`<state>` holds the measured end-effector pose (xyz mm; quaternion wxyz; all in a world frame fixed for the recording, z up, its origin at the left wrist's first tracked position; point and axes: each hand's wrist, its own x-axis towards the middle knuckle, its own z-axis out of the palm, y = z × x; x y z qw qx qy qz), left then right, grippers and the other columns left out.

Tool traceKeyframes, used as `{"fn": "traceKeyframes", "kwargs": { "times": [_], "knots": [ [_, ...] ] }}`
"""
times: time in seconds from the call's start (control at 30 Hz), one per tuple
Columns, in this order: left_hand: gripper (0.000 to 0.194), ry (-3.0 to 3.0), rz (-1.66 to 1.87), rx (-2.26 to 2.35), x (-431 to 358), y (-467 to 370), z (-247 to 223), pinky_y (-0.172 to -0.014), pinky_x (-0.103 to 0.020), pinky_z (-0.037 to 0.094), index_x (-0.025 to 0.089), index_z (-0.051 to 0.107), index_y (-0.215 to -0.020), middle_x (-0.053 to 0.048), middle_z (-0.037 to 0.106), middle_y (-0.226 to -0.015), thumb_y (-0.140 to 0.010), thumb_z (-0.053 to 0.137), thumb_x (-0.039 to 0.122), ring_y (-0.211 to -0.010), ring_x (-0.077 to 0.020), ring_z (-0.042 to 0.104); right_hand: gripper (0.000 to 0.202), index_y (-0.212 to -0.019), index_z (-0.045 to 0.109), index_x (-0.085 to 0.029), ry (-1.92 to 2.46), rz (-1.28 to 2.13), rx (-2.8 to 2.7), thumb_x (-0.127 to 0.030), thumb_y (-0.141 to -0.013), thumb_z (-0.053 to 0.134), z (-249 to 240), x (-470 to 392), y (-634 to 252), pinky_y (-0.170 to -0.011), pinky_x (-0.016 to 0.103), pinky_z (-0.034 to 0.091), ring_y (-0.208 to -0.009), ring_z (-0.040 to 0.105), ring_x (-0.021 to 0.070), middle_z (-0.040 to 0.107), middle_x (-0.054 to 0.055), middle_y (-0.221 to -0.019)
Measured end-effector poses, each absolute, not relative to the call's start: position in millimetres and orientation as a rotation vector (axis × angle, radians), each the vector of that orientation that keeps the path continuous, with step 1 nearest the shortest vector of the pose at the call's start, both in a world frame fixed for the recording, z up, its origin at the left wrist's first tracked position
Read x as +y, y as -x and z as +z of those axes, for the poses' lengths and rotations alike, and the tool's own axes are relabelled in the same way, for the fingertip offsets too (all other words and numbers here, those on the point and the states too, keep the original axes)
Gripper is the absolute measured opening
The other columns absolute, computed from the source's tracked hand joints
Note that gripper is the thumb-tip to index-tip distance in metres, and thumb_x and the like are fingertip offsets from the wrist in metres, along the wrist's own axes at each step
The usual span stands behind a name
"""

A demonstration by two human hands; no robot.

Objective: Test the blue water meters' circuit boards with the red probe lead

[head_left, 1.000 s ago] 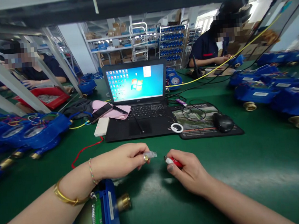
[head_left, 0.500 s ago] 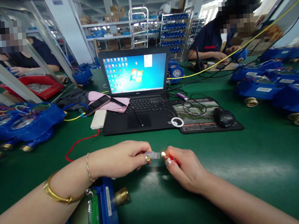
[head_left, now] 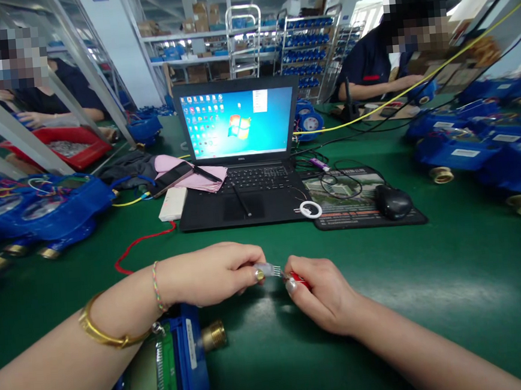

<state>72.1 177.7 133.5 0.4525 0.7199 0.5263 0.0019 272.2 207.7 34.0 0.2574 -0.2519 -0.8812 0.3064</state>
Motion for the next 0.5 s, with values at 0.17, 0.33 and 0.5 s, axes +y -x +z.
{"fn": "traceKeyframes", "kwargs": {
  "times": [0.17,0.33,0.5],
  "knots": [
    [0.019,-1.770,-0.008,1.297,178.3,-72.2,133.2,-0.056,-0.020,0.034,0.019,0.049,-0.076,0.004,0.049,-0.067,-0.087,0.039,0.030,-0.062,-0.0104,0.043,0.020,-0.067,0.041,-0.022,0.711,0.845,-2.342,-0.027,-0.086,0.036,34.2,209.7,-271.6,-0.050,0.024,0.030,-0.049,0.041,0.0114,0.044,-0.003,-0.057],
    [0.019,-1.774,-0.015,1.300,178.3,-73.5,133.9,-0.056,-0.020,0.033,0.019,0.048,-0.075,0.004,0.048,-0.067,-0.088,0.039,0.030,-0.061,-0.0100,0.042,0.020,-0.067,0.041,-0.021,0.694,0.864,-2.372,-0.026,-0.085,0.036,33.8,209.1,-271.0,-0.051,0.024,0.030,-0.051,0.042,0.0117,0.045,-0.003,-0.057],
    [0.019,-1.787,-0.005,1.290,177.6,-72.3,133.2,-0.057,-0.020,0.033,0.019,0.048,-0.075,0.004,0.048,-0.067,-0.088,0.039,0.030,-0.062,-0.0105,0.043,0.019,-0.067,0.040,-0.022,0.676,0.894,-2.367,-0.025,-0.085,0.037,34.6,209.4,-271.3,-0.051,0.024,0.030,-0.050,0.041,0.0113,0.044,-0.003,-0.057]
  ]
}}
